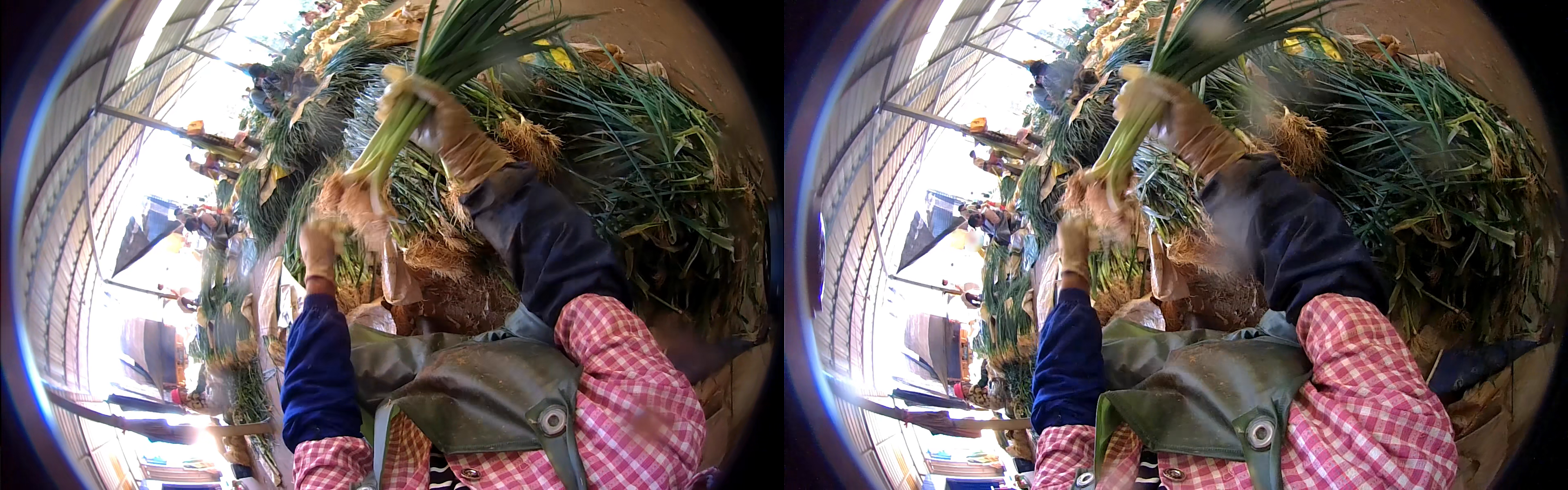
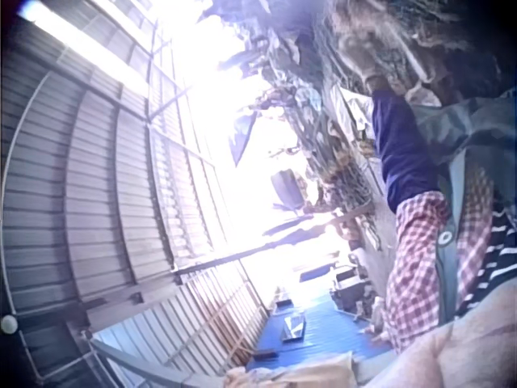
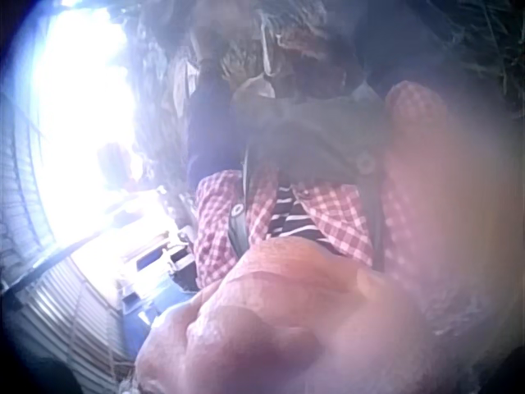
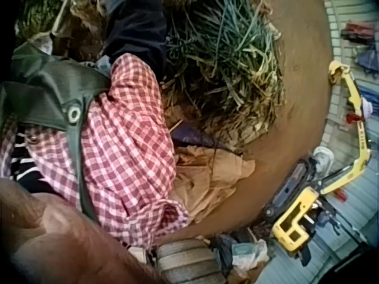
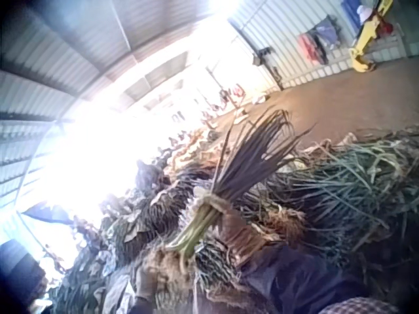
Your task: The person cleans and bundles scallions by hand, removing dirt and damaged leaves from the stalks and securing them together.
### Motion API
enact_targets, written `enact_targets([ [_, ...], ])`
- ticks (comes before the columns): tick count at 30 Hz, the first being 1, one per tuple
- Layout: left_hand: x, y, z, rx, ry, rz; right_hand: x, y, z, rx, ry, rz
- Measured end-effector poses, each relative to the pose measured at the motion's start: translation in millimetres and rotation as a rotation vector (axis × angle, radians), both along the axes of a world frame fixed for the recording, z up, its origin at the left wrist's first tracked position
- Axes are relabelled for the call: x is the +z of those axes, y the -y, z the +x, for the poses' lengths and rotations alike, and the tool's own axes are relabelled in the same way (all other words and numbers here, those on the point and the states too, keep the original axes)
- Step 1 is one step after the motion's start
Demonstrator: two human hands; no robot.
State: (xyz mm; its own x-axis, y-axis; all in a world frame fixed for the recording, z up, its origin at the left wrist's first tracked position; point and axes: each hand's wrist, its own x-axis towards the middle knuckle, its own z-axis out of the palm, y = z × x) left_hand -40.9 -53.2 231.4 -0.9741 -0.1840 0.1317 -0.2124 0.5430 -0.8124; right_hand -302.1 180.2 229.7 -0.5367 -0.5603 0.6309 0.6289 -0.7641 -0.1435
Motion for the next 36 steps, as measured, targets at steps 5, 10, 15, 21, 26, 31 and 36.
enact_targets([
  [5,-31,-20,61,0.226,-0.359,1.072,-5,-39,-36,-0.106,-0.001,-0.076],
  [10,92,-103,-37,-0.566,-0.478,0.706,-22,-6,-22,-0.045,0.015,0.044],
  [15,85,-169,-107,-0.201,-0.211,0.782,-11,15,21,-0.049,0.144,0.104],
  [21,73,-118,-118,-0.071,-0.384,1.294,-11,16,25,0.083,-0.034,0.275],
  [26,96,-124,-115,-0.006,-0.264,0.802,-26,7,28,0.142,-0.276,0.467],
  [31,114,-109,-99,0.009,-0.299,0.757,-38,29,26,0.173,-0.44,0.517],
  [36,165,-74,-73,0.047,-0.375,1.129,-111,35,-18,-1.233,-0.646,1.134],
])
